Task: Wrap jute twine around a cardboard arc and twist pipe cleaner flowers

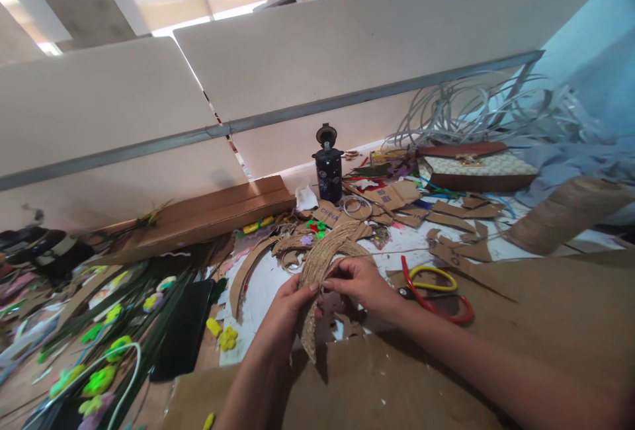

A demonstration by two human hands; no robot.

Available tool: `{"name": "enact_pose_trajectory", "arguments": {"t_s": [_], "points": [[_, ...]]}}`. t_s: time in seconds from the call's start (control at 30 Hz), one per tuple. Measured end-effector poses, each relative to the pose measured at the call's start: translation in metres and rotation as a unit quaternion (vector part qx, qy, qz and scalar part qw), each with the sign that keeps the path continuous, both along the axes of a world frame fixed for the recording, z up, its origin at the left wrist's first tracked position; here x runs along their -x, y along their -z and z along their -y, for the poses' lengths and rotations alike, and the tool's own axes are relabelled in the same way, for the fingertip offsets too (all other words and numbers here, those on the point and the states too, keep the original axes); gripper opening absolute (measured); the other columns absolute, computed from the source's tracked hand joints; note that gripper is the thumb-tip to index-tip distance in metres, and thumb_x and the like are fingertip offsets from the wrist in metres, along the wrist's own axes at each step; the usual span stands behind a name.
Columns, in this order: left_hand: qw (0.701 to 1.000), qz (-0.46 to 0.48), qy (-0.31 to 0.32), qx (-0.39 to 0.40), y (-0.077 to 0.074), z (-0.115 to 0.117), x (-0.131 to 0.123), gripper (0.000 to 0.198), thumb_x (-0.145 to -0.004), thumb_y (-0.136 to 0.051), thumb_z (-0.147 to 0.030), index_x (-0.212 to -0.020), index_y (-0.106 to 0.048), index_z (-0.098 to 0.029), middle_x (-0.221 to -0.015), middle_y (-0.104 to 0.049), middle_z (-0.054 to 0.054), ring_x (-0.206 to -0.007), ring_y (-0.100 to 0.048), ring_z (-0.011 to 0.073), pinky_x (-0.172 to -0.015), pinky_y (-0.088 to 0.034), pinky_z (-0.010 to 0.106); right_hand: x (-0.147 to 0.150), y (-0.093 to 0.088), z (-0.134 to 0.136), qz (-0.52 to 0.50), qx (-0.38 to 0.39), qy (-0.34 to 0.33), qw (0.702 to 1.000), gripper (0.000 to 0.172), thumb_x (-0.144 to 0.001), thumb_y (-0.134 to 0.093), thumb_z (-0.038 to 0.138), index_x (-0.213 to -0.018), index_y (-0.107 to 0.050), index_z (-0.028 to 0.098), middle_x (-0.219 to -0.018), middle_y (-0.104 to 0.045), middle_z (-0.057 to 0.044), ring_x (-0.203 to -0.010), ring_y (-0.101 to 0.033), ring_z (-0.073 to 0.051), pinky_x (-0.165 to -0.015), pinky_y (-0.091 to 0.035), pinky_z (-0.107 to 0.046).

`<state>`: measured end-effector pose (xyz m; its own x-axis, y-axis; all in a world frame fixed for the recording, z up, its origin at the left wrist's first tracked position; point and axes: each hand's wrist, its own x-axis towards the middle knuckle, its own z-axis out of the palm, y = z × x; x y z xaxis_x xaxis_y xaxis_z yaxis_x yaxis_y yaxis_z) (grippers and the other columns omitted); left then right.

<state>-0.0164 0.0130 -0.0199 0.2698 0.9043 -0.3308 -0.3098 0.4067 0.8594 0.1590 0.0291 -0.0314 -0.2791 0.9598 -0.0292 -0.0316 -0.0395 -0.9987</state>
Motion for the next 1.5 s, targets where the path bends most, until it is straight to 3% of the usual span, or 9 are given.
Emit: {"name": "enact_pose_trajectory", "arguments": {"t_s": [0.8,1.0,1.27,1.5], "points": [[0.999,-0.039,0.02,-0.026,-0.004,-0.001,-0.001,0.038,-0.059,-0.089,-0.036,-0.081,-0.067,-0.014,-0.061,-0.065,0.0,-0.047,-0.055,0.0091,-0.049,-0.043,0.019,-0.005,0.004,-0.004,-0.014,0.004,-0.041,0.999,0.026,-0.072,-0.076,0.039,-0.081,-0.074,0.014,-0.071,-0.071,-0.004,-0.055,-0.058,-0.013,-0.05,-0.046,-0.023],[0.998,-0.037,0.02,-0.036,0.0,-0.002,0.0,0.035,-0.061,-0.089,-0.036,-0.078,-0.066,-0.015,-0.06,-0.064,0.0,-0.048,-0.055,0.0093,-0.049,-0.043,0.019,-0.005,0.001,-0.005,-0.005,-0.004,-0.03,1.0,0.027,-0.072,-0.076,0.041,-0.077,-0.073,0.015,-0.067,-0.068,-0.002,-0.053,-0.055,-0.012,-0.049,-0.044,-0.023],[0.997,-0.06,0.013,-0.038,-0.011,0.002,-0.003,0.034,-0.06,-0.087,-0.036,-0.077,-0.064,-0.017,-0.058,-0.063,-0.001,-0.047,-0.053,0.0097,-0.047,-0.041,0.019,-0.003,0.005,-0.001,0.006,-0.003,-0.017,1.0,0.028,-0.076,-0.073,0.043,-0.08,-0.07,0.016,-0.069,-0.069,-0.003,-0.052,-0.057,-0.013,-0.046,-0.043,-0.021],[0.994,-0.094,0.011,-0.059,-0.003,-0.002,-0.002,0.034,-0.062,-0.085,-0.035,-0.08,-0.063,-0.017,-0.059,-0.063,-0.002,-0.045,-0.053,0.009,-0.045,-0.041,0.019,0.0,0.004,0.003,0.009,0.017,0.003,1.0,0.027,-0.076,-0.072,0.043,-0.077,-0.065,0.017,-0.063,-0.064,0.0,-0.046,-0.053,-0.011,-0.04,-0.039,-0.02]]}}
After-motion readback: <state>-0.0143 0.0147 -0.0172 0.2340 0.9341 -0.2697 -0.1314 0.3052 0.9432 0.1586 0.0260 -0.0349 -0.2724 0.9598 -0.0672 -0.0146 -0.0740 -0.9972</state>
